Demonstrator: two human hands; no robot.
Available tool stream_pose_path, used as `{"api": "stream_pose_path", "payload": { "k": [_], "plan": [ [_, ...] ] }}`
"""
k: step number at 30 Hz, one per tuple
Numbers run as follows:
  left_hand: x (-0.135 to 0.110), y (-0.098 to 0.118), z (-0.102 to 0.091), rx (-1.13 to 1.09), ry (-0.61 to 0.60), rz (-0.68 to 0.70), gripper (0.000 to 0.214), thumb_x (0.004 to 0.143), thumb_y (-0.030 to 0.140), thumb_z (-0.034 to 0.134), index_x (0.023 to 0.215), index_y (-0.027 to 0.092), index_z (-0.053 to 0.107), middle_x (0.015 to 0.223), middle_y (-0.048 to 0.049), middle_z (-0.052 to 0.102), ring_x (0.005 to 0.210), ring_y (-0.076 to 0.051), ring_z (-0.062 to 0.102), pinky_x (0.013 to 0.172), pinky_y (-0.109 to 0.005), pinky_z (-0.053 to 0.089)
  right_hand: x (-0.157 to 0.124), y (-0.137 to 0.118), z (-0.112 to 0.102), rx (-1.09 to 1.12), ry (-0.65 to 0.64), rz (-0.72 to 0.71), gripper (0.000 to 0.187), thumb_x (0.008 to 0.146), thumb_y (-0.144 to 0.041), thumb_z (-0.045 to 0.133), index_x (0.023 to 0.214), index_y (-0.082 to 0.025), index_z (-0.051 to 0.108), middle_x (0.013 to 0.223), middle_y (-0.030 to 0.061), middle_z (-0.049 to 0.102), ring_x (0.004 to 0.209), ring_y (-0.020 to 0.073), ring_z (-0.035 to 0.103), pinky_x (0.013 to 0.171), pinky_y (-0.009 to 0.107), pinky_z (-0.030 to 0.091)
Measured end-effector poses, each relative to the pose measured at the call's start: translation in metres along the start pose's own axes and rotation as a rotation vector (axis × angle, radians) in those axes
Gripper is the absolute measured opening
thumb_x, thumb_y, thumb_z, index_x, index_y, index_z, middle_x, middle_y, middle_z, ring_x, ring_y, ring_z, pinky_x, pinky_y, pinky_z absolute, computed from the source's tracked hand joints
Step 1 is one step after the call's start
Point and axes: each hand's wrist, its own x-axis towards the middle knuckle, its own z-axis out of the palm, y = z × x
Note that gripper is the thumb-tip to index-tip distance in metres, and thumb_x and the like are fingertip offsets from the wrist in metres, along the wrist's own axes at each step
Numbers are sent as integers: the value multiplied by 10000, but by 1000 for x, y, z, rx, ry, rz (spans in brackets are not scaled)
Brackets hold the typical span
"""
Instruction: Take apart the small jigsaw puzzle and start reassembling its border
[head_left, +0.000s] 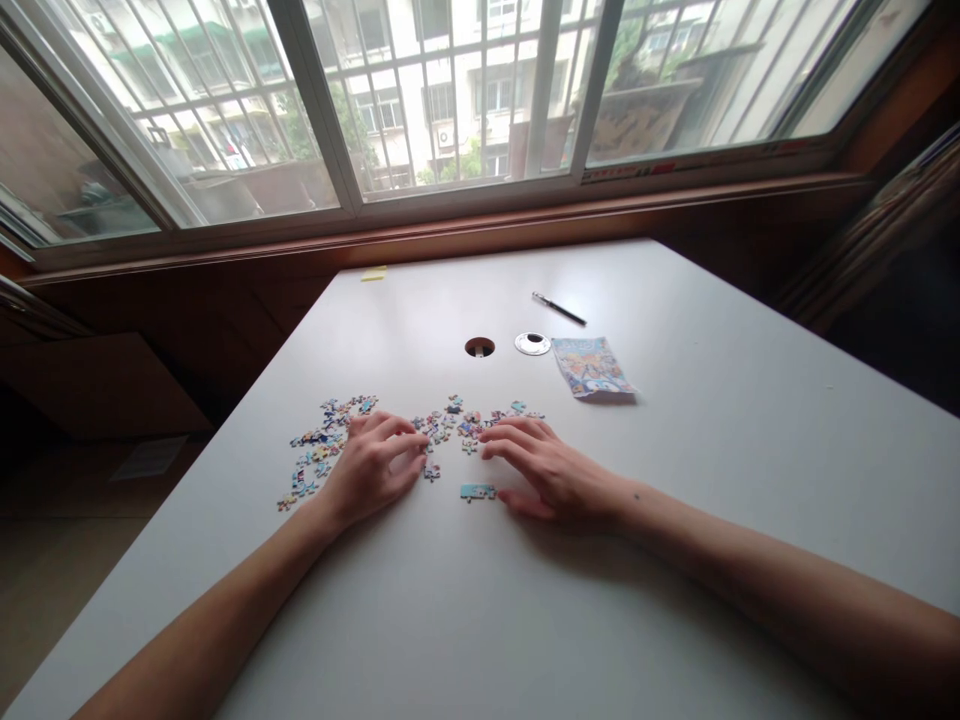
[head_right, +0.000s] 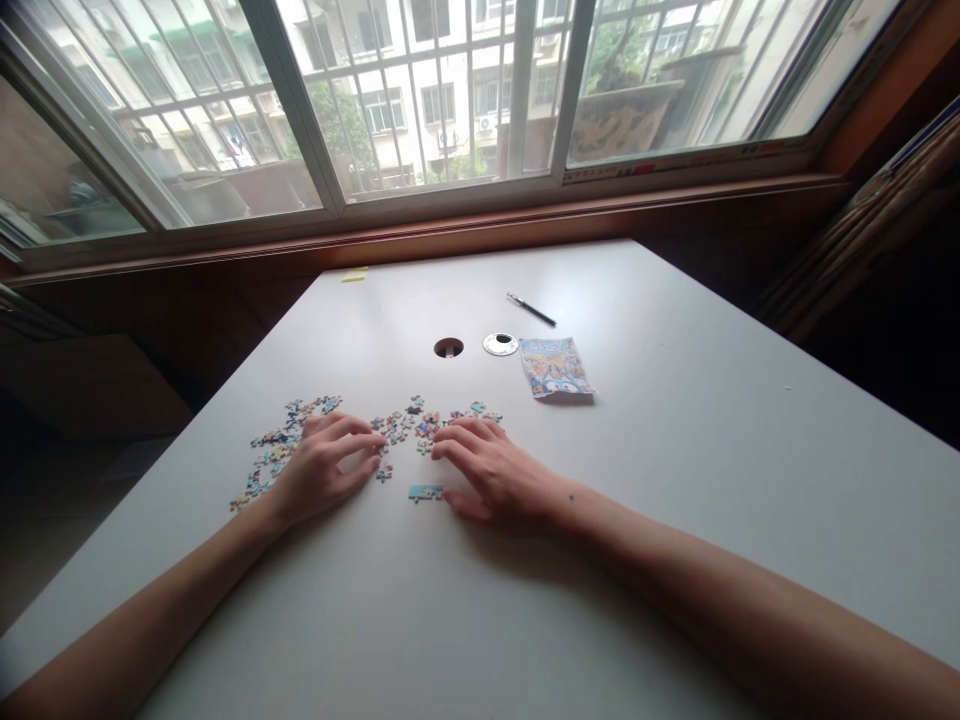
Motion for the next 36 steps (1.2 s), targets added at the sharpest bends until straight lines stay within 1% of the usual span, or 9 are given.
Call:
{"api": "stream_pose_path", "payload": {
  "k": [9, 13, 18, 21, 24, 29, 32, 34, 36],
  "plan": [
    [0, -2, 0, -40, -107, -59, 116, 975, 246, 534, 988, 222, 647, 1036, -36, 674, 1010, -217, 591, 964, -407, 302, 0, 4, 4, 15, 156, 85, 199, 881, -163, 558, 1075, -201, 538, 1083, 104, 628, 1095, 264, 528, 976, 470, 420],
    [-1, 0, 0, -99, -69, -48, 80, 965, 191, 541, 953, 204, 619, 1001, -30, 685, 988, -209, 606, 959, -402, 318, -1, 6, 6, 34, 200, 94, 191, 877, -147, 551, 1058, -208, 541, 1071, 100, 623, 1051, 253, 536, 968, 461, 421],
    [-1, 36, 2, -437, 60, -105, 40, 941, 218, 611, 951, 204, 647, 875, -15, 703, 822, -164, 638, 839, -326, 445, 2, -3, 2, -5, 208, -31, 100, 909, -196, 574, 1006, -215, 559, 956, 59, 649, 962, 226, 549, 920, 419, 399],
    [-1, 59, 5, -590, 57, -119, 59, 924, 225, 640, 953, 211, 689, 884, -24, 726, 826, -164, 659, 809, -302, 492, 4, -13, 1, -28, 232, -137, 119, 924, -278, 615, 1016, -210, 582, 922, 50, 660, 891, 202, 554, 884, 388, 394],
    [-1, 66, 9, -610, 27, -123, 68, 918, 220, 647, 938, 216, 712, 865, -22, 735, 813, -161, 671, 792, -294, 513, 7, -20, 4, -26, 264, -170, 148, 940, -304, 616, 1037, -195, 590, 899, 50, 666, 854, 187, 551, 853, 356, 399],
    [-2, 63, 12, -685, 7, -183, 93, 907, 258, 658, 983, 205, 660, 901, -30, 714, 841, -174, 684, 781, -304, 548, 7, -17, 9, 20, 232, -105, 100, 960, -282, 580, 1021, -209, 609, 894, 49, 667, 841, 185, 557, 816, 330, 401],
    [-1, 65, 9, -692, 19, -195, 74, 938, 244, 591, 986, 200, 628, 918, -39, 700, 853, -177, 679, 792, -322, 548, 6, -14, 11, 51, 222, -76, 76, 935, -255, 590, 997, -215, 612, 867, 39, 667, 830, 185, 572, 822, 335, 401],
    [-1, 66, 7, -605, 50, -156, 91, 949, 202, 530, 964, 199, 620, 925, -51, 692, 871, -181, 658, 806, -337, 534, 6, -13, 12, 71, 229, -57, 75, 905, -234, 606, 977, -212, 608, 864, 37, 673, 826, 185, 585, 827, 341, 404],
    [-3, 66, 6, -502, 63, -48, 128, 932, 155, 495, 939, 196, 616, 931, -65, 682, 895, -192, 633, 826, -355, 521, 6, -10, 11, 105, 248, -24, 73, 878, -216, 620, 950, -211, 606, 846, 32, 673, 819, 184, 597, 824, 343, 411]
  ]
}}
